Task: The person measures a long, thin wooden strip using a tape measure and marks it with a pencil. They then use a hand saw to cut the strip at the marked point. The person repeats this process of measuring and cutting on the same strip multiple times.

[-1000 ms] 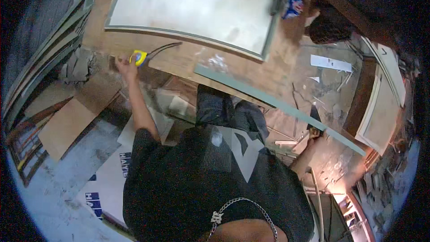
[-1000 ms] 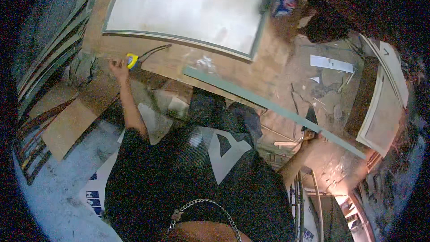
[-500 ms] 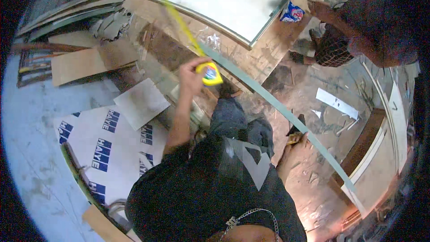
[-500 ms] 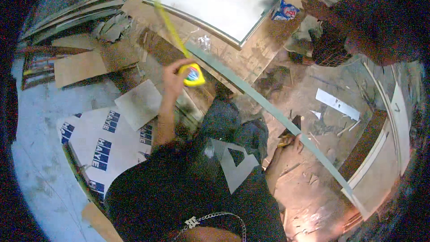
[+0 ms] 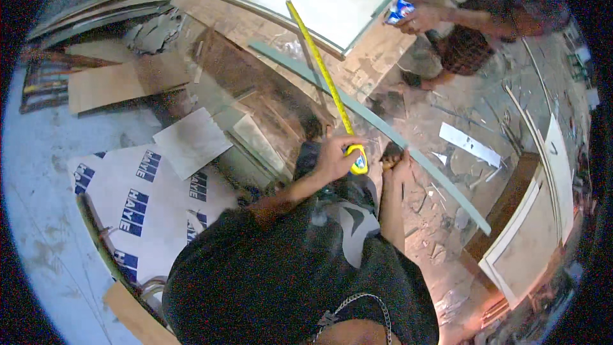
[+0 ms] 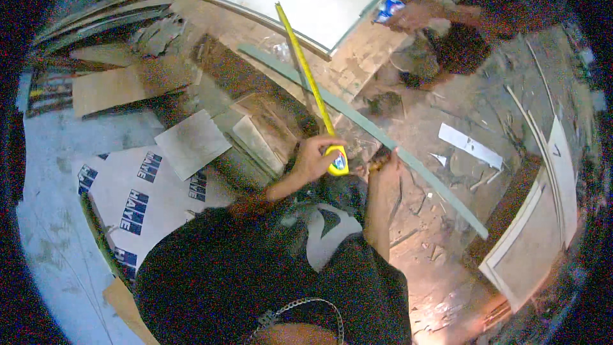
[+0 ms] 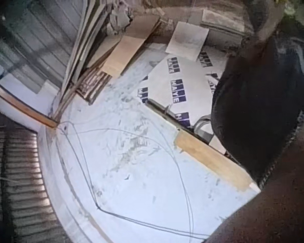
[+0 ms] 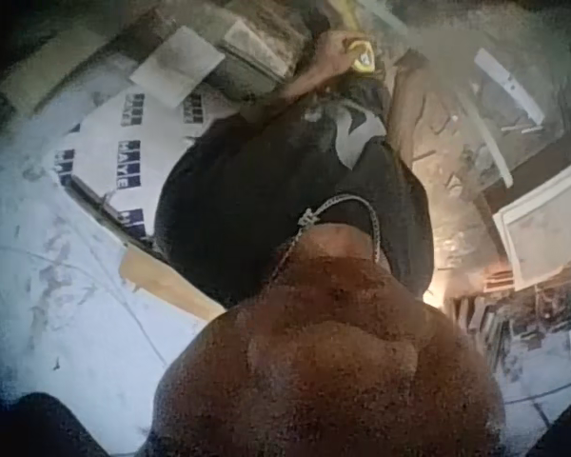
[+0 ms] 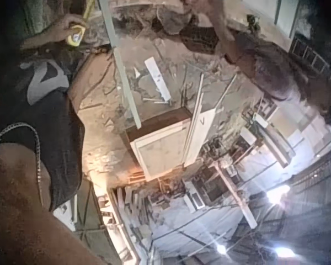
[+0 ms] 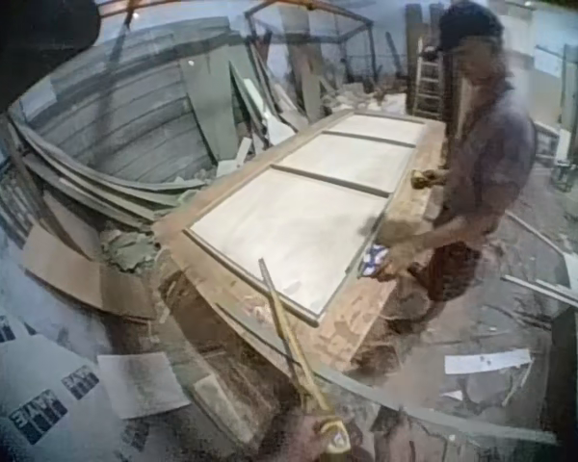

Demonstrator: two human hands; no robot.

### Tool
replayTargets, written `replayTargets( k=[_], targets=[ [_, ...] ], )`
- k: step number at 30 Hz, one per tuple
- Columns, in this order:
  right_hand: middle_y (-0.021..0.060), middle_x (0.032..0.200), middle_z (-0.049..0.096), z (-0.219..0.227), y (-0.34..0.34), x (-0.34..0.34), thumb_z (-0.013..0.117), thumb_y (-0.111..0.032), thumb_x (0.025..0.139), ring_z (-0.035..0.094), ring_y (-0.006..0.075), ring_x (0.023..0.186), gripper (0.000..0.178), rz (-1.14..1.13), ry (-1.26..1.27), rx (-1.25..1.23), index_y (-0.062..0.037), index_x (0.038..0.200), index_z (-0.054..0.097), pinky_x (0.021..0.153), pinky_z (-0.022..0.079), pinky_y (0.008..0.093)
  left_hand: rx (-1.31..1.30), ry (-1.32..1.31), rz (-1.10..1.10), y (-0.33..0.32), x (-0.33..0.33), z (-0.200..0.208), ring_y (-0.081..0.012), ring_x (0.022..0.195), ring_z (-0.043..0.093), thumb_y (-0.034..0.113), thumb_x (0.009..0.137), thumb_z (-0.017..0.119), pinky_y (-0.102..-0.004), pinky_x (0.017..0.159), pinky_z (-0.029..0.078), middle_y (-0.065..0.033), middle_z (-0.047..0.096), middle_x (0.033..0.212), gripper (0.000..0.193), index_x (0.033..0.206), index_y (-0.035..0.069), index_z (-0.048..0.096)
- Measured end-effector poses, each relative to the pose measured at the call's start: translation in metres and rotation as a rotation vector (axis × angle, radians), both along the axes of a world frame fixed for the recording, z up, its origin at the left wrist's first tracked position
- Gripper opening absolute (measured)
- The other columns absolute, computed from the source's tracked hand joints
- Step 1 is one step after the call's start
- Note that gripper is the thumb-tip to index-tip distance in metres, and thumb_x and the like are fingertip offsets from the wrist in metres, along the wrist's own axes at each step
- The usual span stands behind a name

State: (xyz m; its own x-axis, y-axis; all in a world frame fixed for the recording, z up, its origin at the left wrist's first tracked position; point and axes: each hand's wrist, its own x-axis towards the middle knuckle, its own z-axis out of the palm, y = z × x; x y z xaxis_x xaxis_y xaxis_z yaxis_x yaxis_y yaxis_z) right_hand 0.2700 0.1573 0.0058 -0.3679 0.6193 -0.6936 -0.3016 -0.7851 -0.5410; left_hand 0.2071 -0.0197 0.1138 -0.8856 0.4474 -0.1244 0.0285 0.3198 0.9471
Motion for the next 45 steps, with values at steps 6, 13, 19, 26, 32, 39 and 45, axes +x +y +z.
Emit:
replayTargets(
  k=[6, 13, 19, 26, 32, 39, 45],
  targets=[
    [0.0004, 0.060, 0.049, -0.032, -0.006, -0.021, 0.067, -0.017, 0.088, 0.042, 0.0121, 0.044, 0.014, 0.139, 0.030, 0.033, -0.0146, 0.091, 0.053, 0.035, 0.031, 0.0279, 0.000, 0.222, 0.053, 0.026, -0.052, -0.062, -0.0204, 0.089, 0.067, 0.008, 0.077, 0.067, -0.0322, 0.082, 0.051, -0.0128, 0.070, 0.097, 0.023, 0.099, 0.001, 0.071],
    [0.0003, 0.060, 0.049, -0.059, -0.014, -0.044, 0.069, -0.018, 0.086, 0.041, 0.0127, 0.043, 0.023, 0.111, 0.012, -0.028, -0.0150, 0.088, 0.047, 0.037, 0.032, 0.0275, 0.174, 0.188, 0.023, 0.022, -0.137, -0.102, -0.0237, 0.090, 0.065, 0.010, 0.076, 0.069, -0.0326, 0.082, 0.050, -0.0140, 0.068, 0.099, 0.024, 0.099, 0.003, 0.071],
    [0.0007, 0.063, 0.050, -0.032, -0.040, -0.075, 0.068, -0.018, 0.088, 0.045, 0.0123, 0.050, 0.018, 0.157, -0.061, 0.151, -0.0113, 0.089, 0.051, 0.042, 0.037, 0.0280, 0.152, 0.167, -0.145, -0.014, -0.190, -0.099, -0.0223, 0.096, 0.064, 0.009, 0.079, 0.068, -0.0330, 0.086, 0.049, -0.0122, 0.068, 0.102, 0.022, 0.101, 0.004, 0.070],
    [0.0011, 0.055, 0.049, -0.025, -0.086, -0.126, 0.071, -0.035, 0.086, 0.043, 0.0099, 0.042, 0.030, 0.362, -0.566, 0.537, -0.0095, 0.082, 0.056, 0.038, 0.032, 0.0273, 0.200, 0.278, -0.224, -0.053, -0.255, -0.093, -0.0273, 0.094, 0.064, 0.015, 0.081, 0.068, -0.0367, 0.082, 0.051, -0.0150, 0.066, 0.099, 0.022, 0.099, 0.003, 0.069],
    [-0.0010, 0.064, 0.049, 0.007, -0.113, -0.134, 0.074, -0.033, 0.083, 0.044, 0.0082, 0.053, 0.035, 0.426, -0.557, 0.529, -0.0085, 0.074, 0.051, 0.047, 0.035, 0.0262, 0.155, 0.259, -0.309, -0.081, -0.282, -0.105, -0.0305, 0.088, 0.060, 0.024, 0.084, 0.067, -0.0392, 0.078, 0.048, -0.0150, 0.059, 0.092, 0.027, 0.103, 0.005, 0.069],
    [0.0005, 0.073, 0.050, 0.076, -0.163, -0.072, 0.067, -0.022, 0.090, 0.045, 0.0092, 0.065, 0.021, -0.084, -0.810, 0.687, -0.0043, 0.084, 0.056, 0.060, 0.039, 0.0262, 0.200, 0.304, -0.367, -0.080, -0.281, -0.100, -0.0316, 0.090, 0.058, 0.024, 0.086, 0.064, -0.0392, 0.080, 0.047, -0.0152, 0.058, 0.095, 0.027, 0.103, 0.005, 0.069],
    [0.0122, 0.094, 0.066, 0.097, -0.185, -0.081, 0.071, -0.010, 0.085, 0.061, 0.0230, 0.082, 0.021, -0.066, -0.909, 1.263, 0.0001, 0.101, 0.064, 0.072, 0.049, 0.0336, 0.186, 0.297, -0.331, -0.075, -0.281, -0.098, -0.0298, 0.091, 0.059, 0.025, 0.089, 0.062, -0.0349, 0.079, 0.047, -0.0153, 0.056, 0.101, 0.027, 0.105, 0.003, 0.068]
  ],
)
